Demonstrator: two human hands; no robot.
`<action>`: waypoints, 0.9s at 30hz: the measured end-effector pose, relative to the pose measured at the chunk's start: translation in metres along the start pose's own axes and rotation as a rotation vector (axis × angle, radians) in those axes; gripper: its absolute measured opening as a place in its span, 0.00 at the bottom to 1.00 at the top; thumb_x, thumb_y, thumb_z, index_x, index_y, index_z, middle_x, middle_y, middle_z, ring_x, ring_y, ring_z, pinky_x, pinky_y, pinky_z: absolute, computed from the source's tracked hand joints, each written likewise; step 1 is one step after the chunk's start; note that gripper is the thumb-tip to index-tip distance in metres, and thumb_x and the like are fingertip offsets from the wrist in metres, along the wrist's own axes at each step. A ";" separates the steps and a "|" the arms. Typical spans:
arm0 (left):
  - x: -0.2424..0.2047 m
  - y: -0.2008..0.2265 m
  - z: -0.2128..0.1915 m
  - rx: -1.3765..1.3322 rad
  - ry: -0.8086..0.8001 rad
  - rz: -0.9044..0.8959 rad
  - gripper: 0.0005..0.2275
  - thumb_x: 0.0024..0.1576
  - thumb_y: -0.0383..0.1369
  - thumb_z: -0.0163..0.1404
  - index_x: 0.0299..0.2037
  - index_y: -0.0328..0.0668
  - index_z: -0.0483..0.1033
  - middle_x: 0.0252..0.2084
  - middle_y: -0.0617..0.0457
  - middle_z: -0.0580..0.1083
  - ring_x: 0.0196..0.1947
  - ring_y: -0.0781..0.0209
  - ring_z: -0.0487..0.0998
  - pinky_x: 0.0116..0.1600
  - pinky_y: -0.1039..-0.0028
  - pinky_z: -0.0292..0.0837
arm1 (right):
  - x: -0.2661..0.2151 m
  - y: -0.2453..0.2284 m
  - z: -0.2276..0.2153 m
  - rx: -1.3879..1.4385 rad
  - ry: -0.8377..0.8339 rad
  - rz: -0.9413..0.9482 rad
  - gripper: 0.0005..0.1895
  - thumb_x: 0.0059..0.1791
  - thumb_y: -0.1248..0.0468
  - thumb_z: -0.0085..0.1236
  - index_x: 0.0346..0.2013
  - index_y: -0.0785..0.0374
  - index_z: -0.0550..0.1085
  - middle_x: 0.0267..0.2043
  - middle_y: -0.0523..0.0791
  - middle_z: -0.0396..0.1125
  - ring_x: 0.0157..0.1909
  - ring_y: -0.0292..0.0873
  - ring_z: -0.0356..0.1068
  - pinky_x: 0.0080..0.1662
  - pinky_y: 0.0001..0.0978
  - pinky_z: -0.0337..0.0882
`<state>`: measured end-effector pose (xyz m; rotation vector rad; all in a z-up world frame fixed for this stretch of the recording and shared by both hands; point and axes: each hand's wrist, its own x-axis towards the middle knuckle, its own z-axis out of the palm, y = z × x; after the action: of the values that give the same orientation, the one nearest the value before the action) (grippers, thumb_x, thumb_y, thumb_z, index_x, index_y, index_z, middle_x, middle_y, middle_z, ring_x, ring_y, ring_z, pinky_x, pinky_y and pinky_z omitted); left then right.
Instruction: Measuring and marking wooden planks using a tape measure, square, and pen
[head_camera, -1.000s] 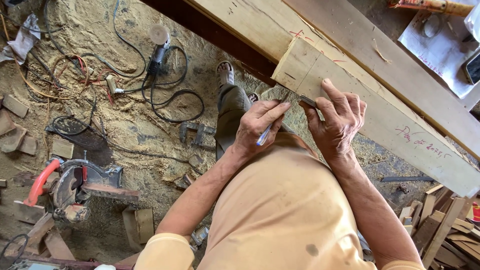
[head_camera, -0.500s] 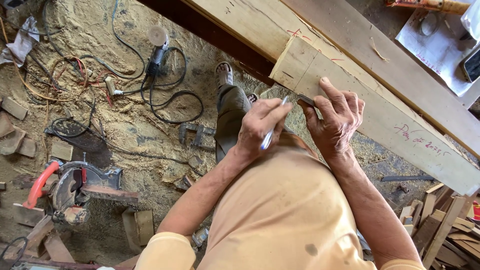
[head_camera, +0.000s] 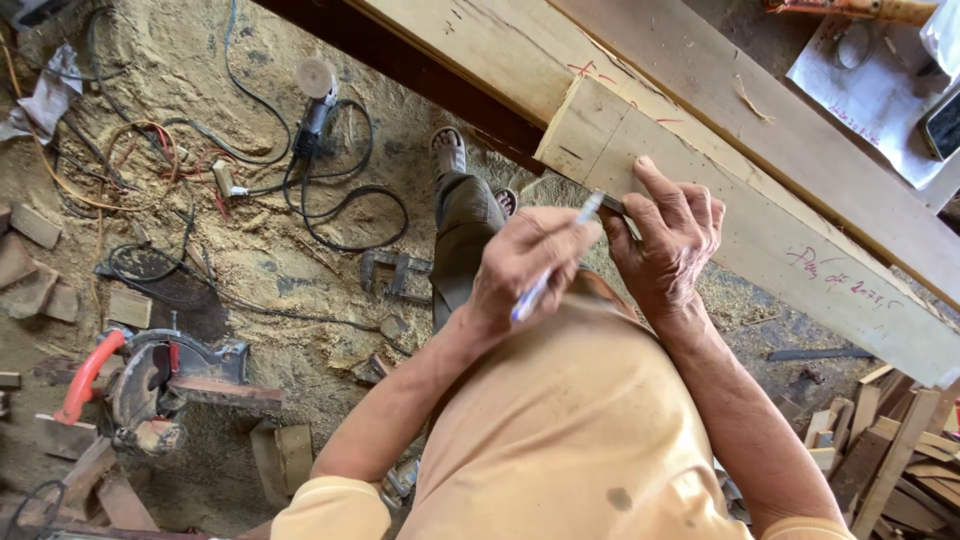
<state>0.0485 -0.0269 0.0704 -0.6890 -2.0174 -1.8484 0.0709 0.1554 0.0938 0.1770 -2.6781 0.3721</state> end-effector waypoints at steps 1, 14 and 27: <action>0.007 0.011 0.000 -0.062 -0.008 0.016 0.08 0.60 0.30 0.56 0.48 0.44 0.83 0.43 0.45 0.78 0.42 0.50 0.81 0.47 0.63 0.81 | -0.002 0.002 0.001 -0.011 0.004 0.002 0.13 0.49 0.58 0.72 0.28 0.59 0.76 0.54 0.45 0.77 0.42 0.50 0.70 0.46 0.40 0.61; 0.078 -0.027 -0.048 0.487 -0.355 0.149 0.14 0.62 0.36 0.57 0.30 0.36 0.67 0.46 0.38 0.72 0.51 0.34 0.75 0.65 0.49 0.67 | -0.072 0.050 -0.096 0.476 -0.078 0.337 0.03 0.49 0.62 0.67 0.32 0.55 0.80 0.39 0.43 0.78 0.37 0.48 0.74 0.45 0.35 0.70; 0.172 -0.038 -0.036 0.794 -0.923 0.631 0.17 0.54 0.20 0.51 0.53 0.40 0.80 0.48 0.47 0.79 0.23 0.64 0.73 0.31 0.78 0.74 | -0.183 0.158 -0.150 0.739 0.411 1.223 0.27 0.59 0.32 0.53 0.48 0.52 0.69 0.40 0.39 0.66 0.42 0.37 0.70 0.46 0.31 0.74</action>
<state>-0.1189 -0.0409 0.1350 -1.8021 -2.3102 -0.2742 0.2664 0.3617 0.1093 -1.2123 -1.8074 1.5167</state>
